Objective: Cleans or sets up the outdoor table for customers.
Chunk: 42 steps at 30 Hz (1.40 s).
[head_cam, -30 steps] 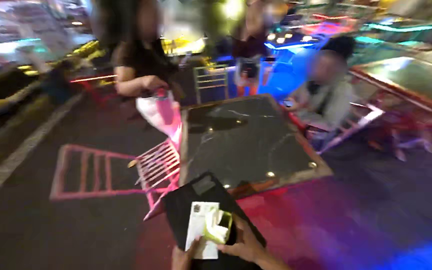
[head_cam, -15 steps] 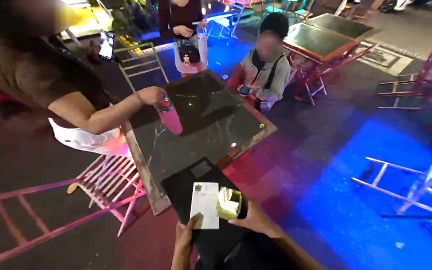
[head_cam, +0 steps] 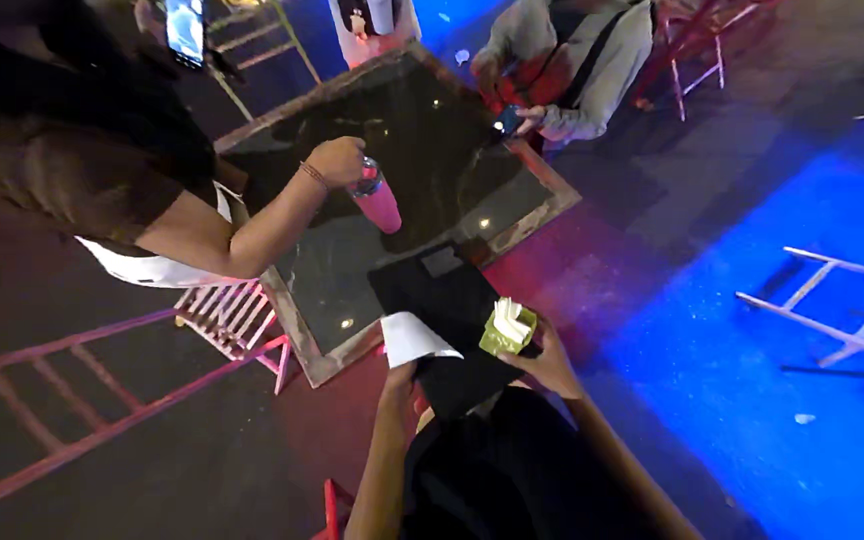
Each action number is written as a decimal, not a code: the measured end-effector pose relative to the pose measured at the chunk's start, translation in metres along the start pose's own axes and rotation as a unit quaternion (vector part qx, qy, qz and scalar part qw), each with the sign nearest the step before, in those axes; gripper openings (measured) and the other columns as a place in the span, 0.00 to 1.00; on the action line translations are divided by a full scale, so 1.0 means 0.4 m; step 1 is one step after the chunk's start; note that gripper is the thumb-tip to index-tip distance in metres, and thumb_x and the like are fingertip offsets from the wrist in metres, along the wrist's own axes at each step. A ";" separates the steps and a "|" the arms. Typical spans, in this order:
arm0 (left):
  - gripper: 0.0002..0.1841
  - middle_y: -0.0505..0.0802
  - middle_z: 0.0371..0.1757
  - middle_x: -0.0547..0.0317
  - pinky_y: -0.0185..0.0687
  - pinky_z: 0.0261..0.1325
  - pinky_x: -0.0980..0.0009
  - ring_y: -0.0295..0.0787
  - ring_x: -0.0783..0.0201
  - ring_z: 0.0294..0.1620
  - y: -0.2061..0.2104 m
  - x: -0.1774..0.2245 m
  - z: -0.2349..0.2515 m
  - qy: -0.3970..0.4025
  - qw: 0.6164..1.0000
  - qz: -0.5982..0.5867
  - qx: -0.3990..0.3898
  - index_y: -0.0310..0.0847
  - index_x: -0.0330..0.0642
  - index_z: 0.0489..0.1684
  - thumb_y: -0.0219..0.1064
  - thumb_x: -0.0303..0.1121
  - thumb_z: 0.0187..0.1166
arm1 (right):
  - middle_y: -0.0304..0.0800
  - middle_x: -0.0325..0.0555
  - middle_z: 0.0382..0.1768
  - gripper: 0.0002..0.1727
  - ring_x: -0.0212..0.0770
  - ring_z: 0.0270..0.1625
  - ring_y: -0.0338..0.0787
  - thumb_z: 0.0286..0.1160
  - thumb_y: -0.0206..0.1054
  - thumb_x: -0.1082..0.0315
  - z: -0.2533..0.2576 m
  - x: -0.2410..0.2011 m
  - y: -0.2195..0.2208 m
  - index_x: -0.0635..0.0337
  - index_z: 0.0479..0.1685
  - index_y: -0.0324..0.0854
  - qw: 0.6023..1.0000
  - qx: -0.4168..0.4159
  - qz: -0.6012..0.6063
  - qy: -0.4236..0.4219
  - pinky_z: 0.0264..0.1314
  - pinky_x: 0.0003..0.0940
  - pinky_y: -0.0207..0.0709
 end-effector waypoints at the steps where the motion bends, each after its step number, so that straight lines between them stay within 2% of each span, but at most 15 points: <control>1: 0.20 0.90 0.56 0.44 0.86 0.59 0.60 0.87 0.61 0.54 0.018 0.005 0.013 -0.002 1.000 0.012 0.005 0.75 0.29 0.70 0.66 0.26 0.80 | 0.71 0.58 0.82 0.63 0.45 0.81 0.76 0.35 0.94 0.49 0.027 0.019 -0.009 0.64 0.83 0.68 1.000 -0.004 0.009 0.022 0.80 0.40 0.77; 5: 0.29 0.88 0.63 0.44 0.85 0.66 0.64 0.88 0.63 0.61 0.115 0.067 0.085 0.024 1.000 0.007 -0.006 0.62 0.29 0.79 0.69 0.24 0.79 | 0.81 0.57 0.73 0.61 0.44 0.75 0.82 0.39 0.94 0.55 0.113 0.079 -0.044 0.66 0.83 0.66 0.995 -0.009 0.028 0.091 0.78 0.41 0.78; 8: 0.32 0.90 0.61 0.44 0.86 0.66 0.63 0.90 0.62 0.60 0.191 0.104 0.179 0.063 0.997 0.034 -0.016 0.65 0.27 0.77 0.75 0.24 0.73 | 0.81 0.56 0.74 0.59 0.44 0.76 0.81 0.40 0.93 0.56 0.182 0.111 -0.056 0.65 0.83 0.67 0.996 0.009 0.026 0.086 0.79 0.41 0.77; 10: 0.36 0.88 0.65 0.41 0.82 0.72 0.61 0.87 0.59 0.65 0.235 0.124 0.258 0.085 0.992 0.098 0.000 0.64 0.27 0.78 0.78 0.28 0.71 | 0.80 0.57 0.74 0.59 0.45 0.76 0.80 0.42 0.92 0.56 0.239 0.131 -0.059 0.66 0.83 0.65 0.997 0.021 0.028 0.075 0.79 0.41 0.77; 13: 0.41 0.86 0.70 0.34 0.75 0.79 0.50 0.83 0.46 0.73 0.285 0.172 0.373 0.068 0.967 0.240 0.050 0.67 0.28 0.80 0.81 0.40 0.68 | 0.75 0.59 0.78 0.60 0.49 0.79 0.77 0.46 0.91 0.56 0.343 0.160 -0.056 0.65 0.86 0.62 0.994 0.046 0.040 0.094 0.80 0.43 0.76; 15: 0.42 0.87 0.68 0.33 0.76 0.75 0.41 0.83 0.41 0.71 0.316 0.219 0.428 0.023 0.942 0.324 0.082 0.69 0.31 0.80 0.79 0.48 0.69 | 0.73 0.63 0.78 0.59 0.51 0.78 0.77 0.46 0.91 0.54 0.426 0.178 -0.052 0.66 0.85 0.63 0.993 0.056 0.034 0.101 0.78 0.44 0.76; 19: 0.51 0.88 0.66 0.33 0.69 0.72 0.28 0.84 0.36 0.70 0.373 0.305 0.501 0.004 0.881 0.451 0.143 0.54 0.33 0.88 0.71 0.59 0.71 | 0.75 0.64 0.77 0.59 0.53 0.80 0.75 0.42 0.91 0.48 0.561 0.180 -0.063 0.68 0.81 0.68 0.997 0.042 -0.010 0.064 0.81 0.46 0.73; 22: 0.51 0.84 0.70 0.29 0.64 0.70 0.22 0.79 0.31 0.74 0.410 0.343 0.540 0.052 0.839 0.508 0.188 0.47 0.41 0.92 0.71 0.57 0.72 | 0.81 0.58 0.73 0.59 0.47 0.74 0.82 0.39 0.93 0.49 0.573 0.098 -0.063 0.65 0.79 0.70 0.999 -0.011 0.021 0.025 0.73 0.43 0.81; 25: 0.34 0.72 0.82 0.28 0.60 0.71 0.21 0.70 0.26 0.79 0.454 0.353 0.549 0.095 0.805 0.561 0.168 0.64 0.52 0.88 0.64 0.49 0.82 | 0.89 0.49 0.65 0.54 0.38 0.64 0.90 0.38 0.95 0.61 0.560 0.014 -0.011 0.66 0.76 0.73 0.986 -0.125 0.109 -0.006 0.68 0.36 0.87; 28: 0.20 0.68 0.87 0.34 0.53 0.75 0.20 0.66 0.28 0.83 0.492 0.360 0.539 0.131 0.803 0.572 0.107 0.80 0.50 0.76 0.57 0.37 0.87 | 0.88 0.50 0.68 0.56 0.39 0.67 0.90 0.41 0.94 0.66 0.571 -0.015 0.052 0.68 0.80 0.69 0.967 -0.185 0.173 -0.026 0.73 0.37 0.86; 31: 0.22 0.70 0.88 0.44 0.54 0.73 0.21 0.72 0.31 0.80 0.493 0.344 0.531 0.176 0.800 0.566 0.091 0.79 0.62 0.78 0.57 0.32 0.88 | 0.87 0.54 0.69 0.56 0.40 0.70 0.88 0.43 0.93 0.64 0.608 -0.011 0.095 0.69 0.81 0.67 0.972 -0.146 0.180 -0.034 0.76 0.38 0.84; 33: 0.29 0.68 0.89 0.45 0.57 0.72 0.23 0.72 0.33 0.78 0.489 0.331 0.527 0.185 0.784 0.585 0.092 0.74 0.66 0.82 0.64 0.29 0.80 | 0.85 0.54 0.70 0.56 0.38 0.72 0.86 0.44 0.92 0.58 0.640 -0.004 0.109 0.67 0.81 0.68 0.988 -0.100 0.114 -0.032 0.77 0.37 0.81; 36: 0.35 0.69 0.88 0.44 0.62 0.70 0.24 0.75 0.34 0.76 0.478 0.312 0.539 0.165 0.773 0.602 0.111 0.74 0.66 0.82 0.76 0.43 0.68 | 0.81 0.57 0.74 0.54 0.43 0.76 0.82 0.49 0.90 0.54 0.688 -0.003 0.132 0.65 0.82 0.68 0.997 -0.063 0.036 -0.035 0.81 0.42 0.77; 39: 0.41 0.72 0.85 0.43 0.63 0.69 0.23 0.74 0.35 0.77 0.471 0.321 0.535 0.162 0.777 0.594 0.128 0.77 0.63 0.80 0.77 0.62 0.61 | 0.79 0.58 0.77 0.51 0.50 0.77 0.82 0.57 0.86 0.53 0.742 0.027 0.168 0.62 0.84 0.66 0.996 -0.057 -0.058 -0.022 0.80 0.48 0.77; 42: 0.53 0.69 0.88 0.45 0.57 0.74 0.22 0.67 0.36 0.83 0.450 0.319 0.534 0.151 0.790 0.580 0.130 0.67 0.63 0.87 0.78 0.70 0.53 | 0.78 0.57 0.78 0.49 0.52 0.78 0.80 0.60 0.84 0.52 0.777 0.065 0.194 0.61 0.84 0.67 0.989 -0.070 -0.124 -0.035 0.82 0.50 0.74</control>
Point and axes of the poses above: each hand's wrist, its own z-axis towards the middle knuckle, its own y-axis out of the palm, x = y × z, the point moved 7 cm from there along z, towards the middle knuckle
